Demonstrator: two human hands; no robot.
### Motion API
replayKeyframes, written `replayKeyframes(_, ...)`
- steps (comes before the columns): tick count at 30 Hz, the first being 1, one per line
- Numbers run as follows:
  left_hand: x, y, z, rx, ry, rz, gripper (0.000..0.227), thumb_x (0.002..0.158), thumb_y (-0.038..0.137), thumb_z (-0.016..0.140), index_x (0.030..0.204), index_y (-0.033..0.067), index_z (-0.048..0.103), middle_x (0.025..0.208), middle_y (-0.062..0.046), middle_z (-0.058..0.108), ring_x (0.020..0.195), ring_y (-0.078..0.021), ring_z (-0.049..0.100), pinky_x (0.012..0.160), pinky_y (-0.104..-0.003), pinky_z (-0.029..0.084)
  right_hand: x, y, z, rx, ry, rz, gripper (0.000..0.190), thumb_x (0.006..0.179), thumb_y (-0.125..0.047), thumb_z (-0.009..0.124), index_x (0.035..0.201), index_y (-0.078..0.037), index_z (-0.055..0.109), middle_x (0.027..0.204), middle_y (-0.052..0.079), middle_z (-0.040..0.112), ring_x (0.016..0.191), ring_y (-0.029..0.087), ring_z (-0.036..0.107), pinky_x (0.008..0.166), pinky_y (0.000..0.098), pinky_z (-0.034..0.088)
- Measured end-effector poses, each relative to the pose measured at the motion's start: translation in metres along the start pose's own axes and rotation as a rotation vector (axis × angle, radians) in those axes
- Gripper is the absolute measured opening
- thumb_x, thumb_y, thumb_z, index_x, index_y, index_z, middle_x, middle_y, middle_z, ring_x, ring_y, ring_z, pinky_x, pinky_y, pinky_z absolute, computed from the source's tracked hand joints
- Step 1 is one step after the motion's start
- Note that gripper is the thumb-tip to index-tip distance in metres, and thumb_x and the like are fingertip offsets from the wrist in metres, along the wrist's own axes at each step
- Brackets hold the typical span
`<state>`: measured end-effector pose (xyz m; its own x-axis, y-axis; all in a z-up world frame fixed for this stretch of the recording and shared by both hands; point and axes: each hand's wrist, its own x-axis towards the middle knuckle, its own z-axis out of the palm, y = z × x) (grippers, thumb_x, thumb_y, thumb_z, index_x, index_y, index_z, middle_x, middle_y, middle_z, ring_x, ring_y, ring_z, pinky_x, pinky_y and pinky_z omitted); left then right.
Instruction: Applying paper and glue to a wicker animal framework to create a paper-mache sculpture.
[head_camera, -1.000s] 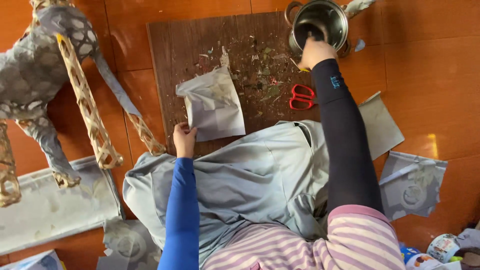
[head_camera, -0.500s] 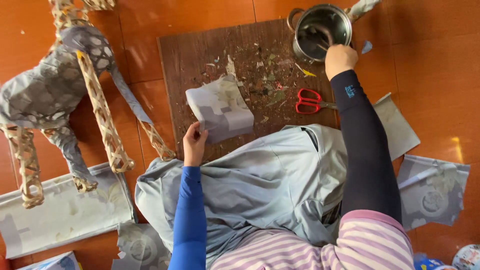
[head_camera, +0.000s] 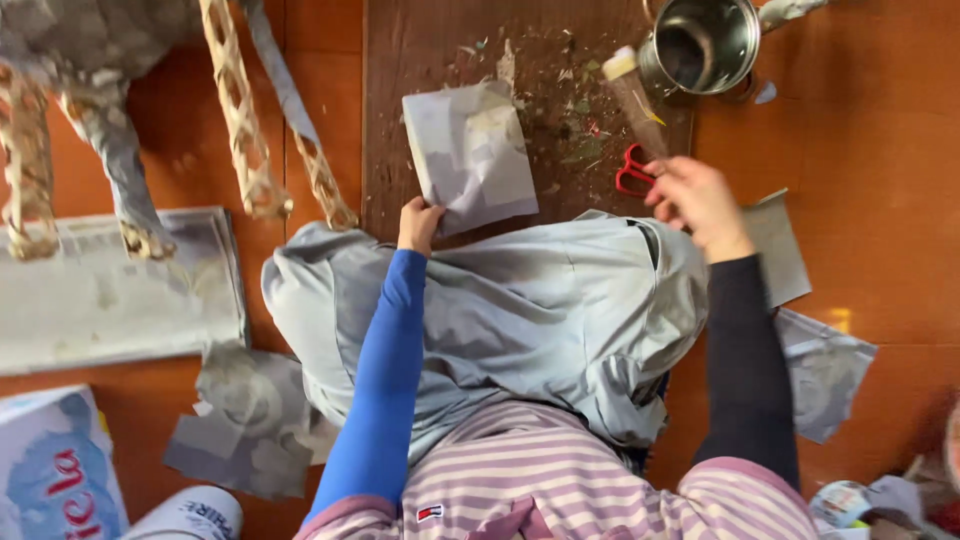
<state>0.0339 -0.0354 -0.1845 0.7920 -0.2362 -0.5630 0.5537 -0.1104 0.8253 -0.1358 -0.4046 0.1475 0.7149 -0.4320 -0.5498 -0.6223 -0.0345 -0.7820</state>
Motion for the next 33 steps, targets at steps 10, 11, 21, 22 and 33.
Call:
replayKeyframes(10, -0.018, 0.008, 0.002, 0.156, 0.164, 0.149, 0.022, 0.073, 0.012, 0.081, 0.084, -0.0038, 0.07, 0.07, -0.011, 0.07, 0.063, -0.0182, 0.066, 0.056, -0.034, 0.053, 0.048, 0.029, 0.194, -1.313, 0.091, -0.532, 0.056, 0.095, -0.012, 0.055, 0.15, -0.015, 0.048, 0.097, 0.026, 0.065, 0.077, 0.043, 0.07, 0.066, 0.0526, 0.056)
replayKeyframes(11, -0.019, 0.008, 0.002, 0.096, 0.135, 0.14, 0.021, 0.074, 0.011, 0.081, 0.084, -0.004, 0.07, 0.071, -0.01, 0.07, 0.063, -0.0176, 0.065, 0.056, -0.034, 0.053, 0.07, 0.031, 0.209, -1.298, 0.171, -0.506, 0.057, 0.095, -0.011, 0.052, 0.151, -0.012, 0.045, 0.097, 0.027, 0.064, 0.074, 0.041, 0.07, 0.062, 0.051, 0.057)
replayKeyframes(21, 0.019, -0.018, 0.002, -0.311, -0.102, -0.274, 0.02, 0.094, 0.02, 0.063, 0.085, 0.0014, 0.066, 0.066, -0.008, 0.056, 0.048, -0.0232, 0.045, 0.039, -0.041, 0.03, -0.011, 0.067, 0.276, -1.153, 0.002, -0.58, 0.056, 0.098, -0.01, 0.051, 0.153, -0.009, 0.043, 0.087, 0.023, 0.067, 0.073, 0.043, 0.069, 0.064, 0.0547, 0.055)
replayKeyframes(22, 0.006, -0.001, 0.002, -0.314, -0.102, -0.289, 0.02, 0.094, 0.02, 0.063, 0.085, 0.0014, 0.066, 0.066, -0.008, 0.056, 0.048, -0.0232, 0.045, 0.039, -0.041, 0.03, -0.028, 0.065, 0.27, -1.157, -0.008, -0.569, 0.056, 0.098, -0.01, 0.051, 0.153, -0.009, 0.043, 0.087, 0.023, 0.067, 0.073, 0.043, 0.069, 0.064, 0.0547, 0.055)
replayKeyframes(33, 0.003, 0.009, 0.007, -0.622, -0.035, -0.327, 0.029, 0.088, 0.016, 0.055, 0.107, -0.0034, 0.068, 0.099, -0.015, 0.071, 0.09, -0.0324, 0.07, 0.076, -0.057, 0.055, -0.03, 0.07, 0.168, -1.291, 0.072, -0.336, 0.037, 0.096, -0.017, 0.054, 0.131, -0.007, 0.062, 0.075, 0.018, 0.071, 0.069, 0.041, 0.07, 0.058, 0.0544, 0.053)
